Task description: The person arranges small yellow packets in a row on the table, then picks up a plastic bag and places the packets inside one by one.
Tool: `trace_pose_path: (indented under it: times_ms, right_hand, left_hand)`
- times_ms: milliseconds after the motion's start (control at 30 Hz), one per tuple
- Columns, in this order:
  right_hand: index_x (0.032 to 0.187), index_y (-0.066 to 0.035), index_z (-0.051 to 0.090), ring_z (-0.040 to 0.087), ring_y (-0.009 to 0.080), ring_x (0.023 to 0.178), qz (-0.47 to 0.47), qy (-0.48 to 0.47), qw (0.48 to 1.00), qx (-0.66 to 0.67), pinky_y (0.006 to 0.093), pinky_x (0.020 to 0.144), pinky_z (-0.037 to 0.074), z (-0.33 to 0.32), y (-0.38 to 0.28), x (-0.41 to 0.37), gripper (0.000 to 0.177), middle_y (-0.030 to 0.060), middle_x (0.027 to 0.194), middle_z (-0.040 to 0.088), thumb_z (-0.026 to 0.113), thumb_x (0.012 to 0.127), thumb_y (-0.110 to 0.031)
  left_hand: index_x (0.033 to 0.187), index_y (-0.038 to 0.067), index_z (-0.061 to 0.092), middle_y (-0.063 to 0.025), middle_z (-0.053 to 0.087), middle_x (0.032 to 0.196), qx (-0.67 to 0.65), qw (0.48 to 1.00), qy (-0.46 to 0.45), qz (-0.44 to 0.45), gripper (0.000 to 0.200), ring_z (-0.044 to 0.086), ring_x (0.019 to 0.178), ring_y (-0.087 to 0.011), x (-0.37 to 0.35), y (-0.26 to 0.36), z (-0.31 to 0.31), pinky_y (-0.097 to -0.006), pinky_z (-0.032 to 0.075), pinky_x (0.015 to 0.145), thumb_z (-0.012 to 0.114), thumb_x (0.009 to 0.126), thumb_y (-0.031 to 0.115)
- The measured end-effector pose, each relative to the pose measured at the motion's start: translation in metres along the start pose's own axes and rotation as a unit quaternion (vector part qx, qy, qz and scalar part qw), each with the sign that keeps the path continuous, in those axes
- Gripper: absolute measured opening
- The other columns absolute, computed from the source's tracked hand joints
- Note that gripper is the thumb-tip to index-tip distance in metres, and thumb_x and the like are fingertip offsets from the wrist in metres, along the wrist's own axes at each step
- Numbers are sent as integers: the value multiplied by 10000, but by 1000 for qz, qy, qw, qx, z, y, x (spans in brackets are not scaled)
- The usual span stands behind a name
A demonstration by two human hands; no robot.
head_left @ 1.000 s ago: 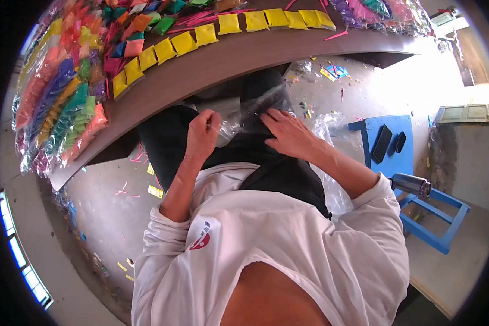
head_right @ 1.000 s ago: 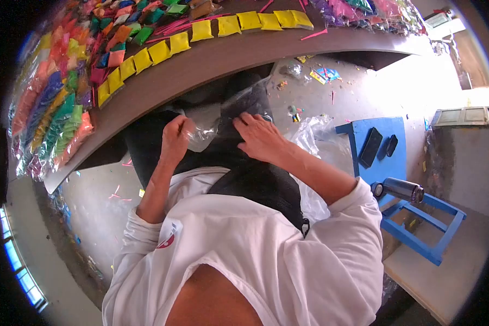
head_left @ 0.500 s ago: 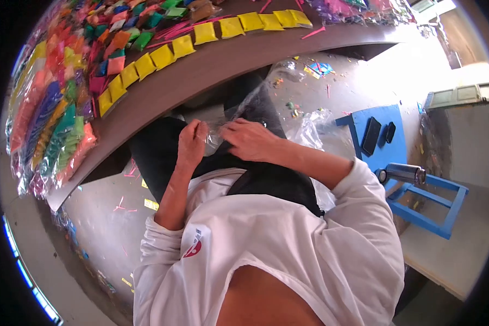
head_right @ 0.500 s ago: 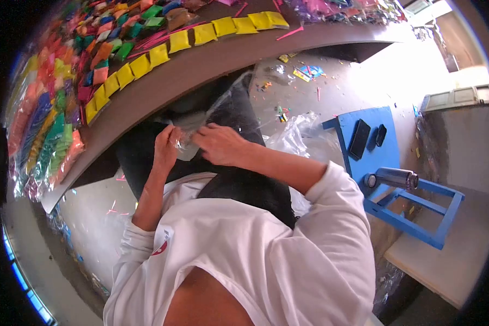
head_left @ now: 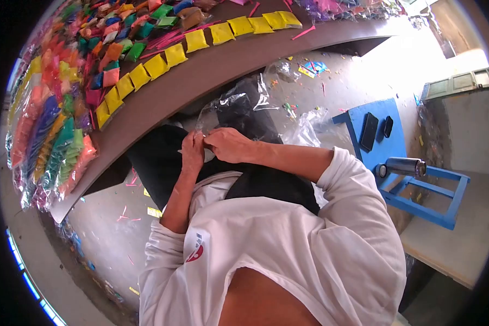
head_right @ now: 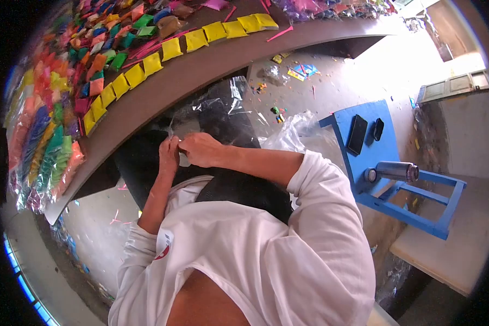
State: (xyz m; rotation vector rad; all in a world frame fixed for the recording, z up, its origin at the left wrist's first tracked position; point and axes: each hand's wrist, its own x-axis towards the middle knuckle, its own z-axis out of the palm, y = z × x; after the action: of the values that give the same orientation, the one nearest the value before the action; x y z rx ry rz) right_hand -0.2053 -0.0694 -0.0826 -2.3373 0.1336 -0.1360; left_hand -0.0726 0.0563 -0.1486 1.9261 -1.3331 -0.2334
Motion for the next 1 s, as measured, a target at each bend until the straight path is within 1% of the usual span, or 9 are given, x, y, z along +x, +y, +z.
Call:
trace_pose_path:
  times_ms: [133,233,367,567,700,767,867,967,1000]
  right_hand:
    - [1039,-19,641,621,401,944,12,-21,999,41,479,849,491,-3,-8,0,239,219,1023,637,570,840,-131]
    - [1112,-60,646,601,392,1005,0,-62,998,-13,476,883,479,-6,-13,-1,288,204,1065,633,580,851,-161]
    - [1093,-122,665,575,389,1080,14,-136,990,-26,506,893,455,6,-5,-3,265,167,1095,639,593,843,-167]
    - [912,-60,665,589,371,1034,31,-159,975,-150,526,852,447,-15,-20,-11,213,170,1001,636,621,810,-242]
    - [863,-62,706,612,368,975,66,-86,959,-263,485,801,465,-62,-5,-44,270,190,996,653,624,795,-310]
    - [928,-73,697,579,366,1058,89,-39,964,-249,497,842,461,-77,25,-71,329,170,1050,638,632,807,-372]
    - [1062,-83,654,549,355,1121,249,-220,907,-260,493,881,460,-119,11,-78,382,155,1105,618,635,826,-383]
    - [1174,-79,586,565,345,1102,219,-200,909,-292,482,892,470,-116,-1,-93,448,168,1095,618,649,829,-357]
    - [1173,-61,572,574,338,1068,165,-111,946,-257,469,882,477,-109,-5,-93,465,179,1084,616,693,799,-310]
  left_hand:
    - [891,-29,567,-201,601,854,-33,999,34,-15,185,589,746,-363,3,2,-5,-459,455,637,487,900,137]
    - [838,-43,612,-217,641,827,-241,938,18,-250,316,613,735,-330,6,21,-9,-419,473,652,466,894,231]
    - [748,-52,608,-184,644,740,-312,888,42,-335,406,612,685,-249,-5,16,2,-373,468,639,445,889,291]
    - [822,2,596,-75,605,793,-195,968,16,-159,287,560,682,-165,4,14,-2,-331,482,616,458,910,237]
    - [760,13,542,-63,566,739,-292,922,59,-248,324,545,649,-144,5,30,-16,-304,460,617,461,969,248]
    - [800,-2,542,-65,574,740,-274,932,53,-231,314,559,653,-154,0,28,-17,-308,467,639,441,994,223]
    - [823,-2,543,-65,566,734,-248,952,25,-179,301,557,658,-157,-7,32,-14,-309,466,655,423,1013,199]
    - [795,3,537,-81,557,727,-253,955,32,-153,322,549,660,-176,4,46,-15,-314,460,639,444,1016,218]
    - [816,4,545,-115,570,732,-236,960,30,-147,303,565,666,-217,6,40,-14,-331,457,645,439,1015,206]
